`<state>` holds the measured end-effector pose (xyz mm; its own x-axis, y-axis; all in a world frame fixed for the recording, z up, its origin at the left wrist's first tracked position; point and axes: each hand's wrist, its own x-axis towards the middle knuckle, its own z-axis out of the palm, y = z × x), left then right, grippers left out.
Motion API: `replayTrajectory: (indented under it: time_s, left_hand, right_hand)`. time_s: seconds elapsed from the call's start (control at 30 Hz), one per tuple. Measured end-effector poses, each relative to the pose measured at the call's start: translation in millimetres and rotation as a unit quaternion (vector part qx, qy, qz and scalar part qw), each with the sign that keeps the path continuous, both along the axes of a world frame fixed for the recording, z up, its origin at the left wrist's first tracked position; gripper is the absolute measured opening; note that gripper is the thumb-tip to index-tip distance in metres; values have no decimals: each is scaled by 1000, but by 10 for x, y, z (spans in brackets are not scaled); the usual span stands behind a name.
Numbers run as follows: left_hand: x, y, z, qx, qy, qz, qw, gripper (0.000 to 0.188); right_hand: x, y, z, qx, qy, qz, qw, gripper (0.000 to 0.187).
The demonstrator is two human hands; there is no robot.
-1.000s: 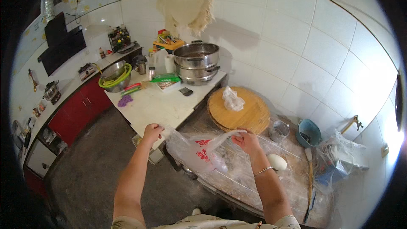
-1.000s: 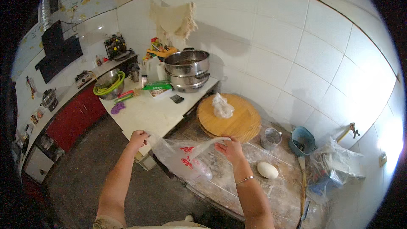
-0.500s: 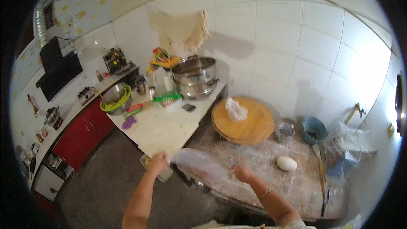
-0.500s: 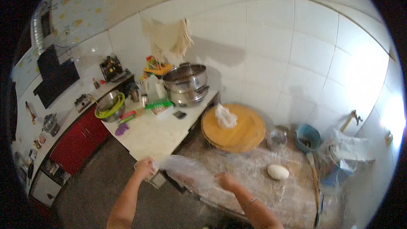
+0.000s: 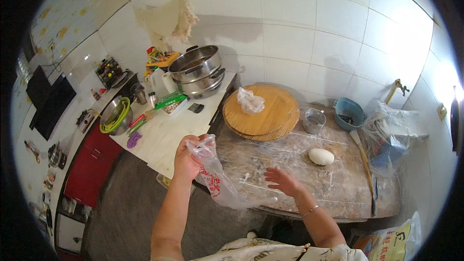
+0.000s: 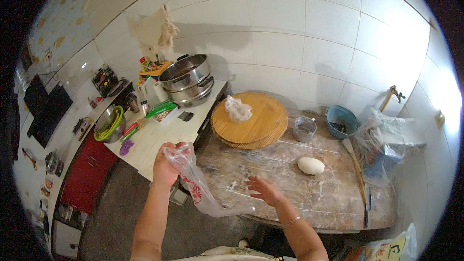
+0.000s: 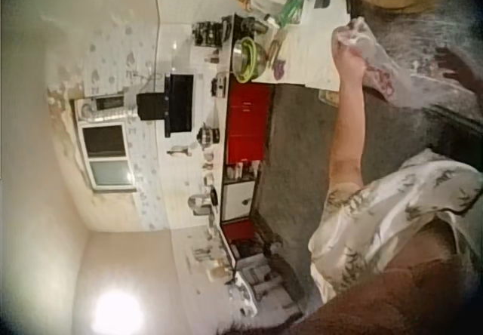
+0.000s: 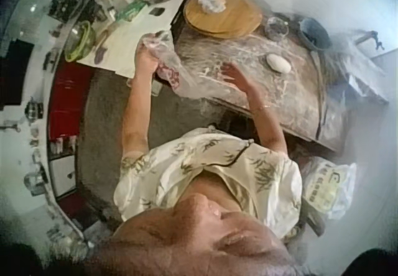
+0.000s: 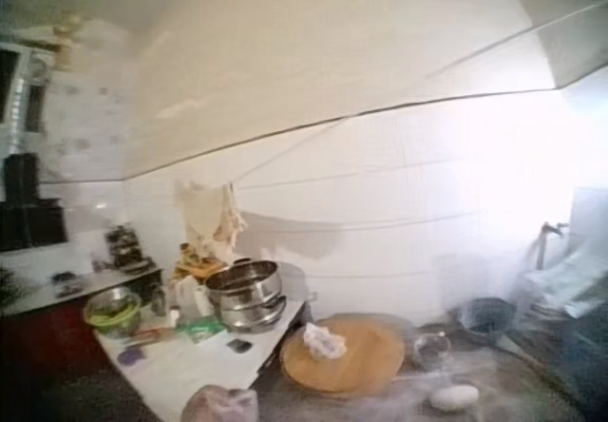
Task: The person wraps dough in a plastic bag and then wipes the kitchen counter using a purple cloth.
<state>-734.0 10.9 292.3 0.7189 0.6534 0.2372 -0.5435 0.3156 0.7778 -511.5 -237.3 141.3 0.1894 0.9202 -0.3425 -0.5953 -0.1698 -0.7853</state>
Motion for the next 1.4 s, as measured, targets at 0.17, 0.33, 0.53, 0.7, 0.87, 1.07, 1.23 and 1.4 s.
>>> replayTrajectory:
  time_s: [0.17,0.33,0.53,0.7,0.87,1.07,1.23,1.4]
  left_hand:
    - [-133,-347,209,-74,-111,-72,988,9]
    - [-880,-401,-57,-34,-34,-20,999,5]
    - [-1538,-187,-524,85,379,40,921,28]
    - [-1076,-154,-632,69,318,51,944,59]
    - [-79,-455,-801,122,417,0,901,51]
    - [358,-668,-1076,50,423,-1,905,19]
    - [576,-809,-852,17,380,5,925,16]
    - [688,-836,-821,55,407,13,912,15]
  right_hand:
    - [-459,170,-592,-101,253,54,961,93]
    - [-553,668,-297,114,255,-29,960,60]
    - [-188,564,20,151,216,-152,953,17]
    - [-132,390,-104,153,204,-176,951,14]
    - [57,121,-255,115,211,-192,952,13]
    - [287,-96,-635,74,216,-236,945,13]
    - [477,-129,-846,86,228,-254,936,11]
    - [597,-155,-554,70,229,-278,930,10]
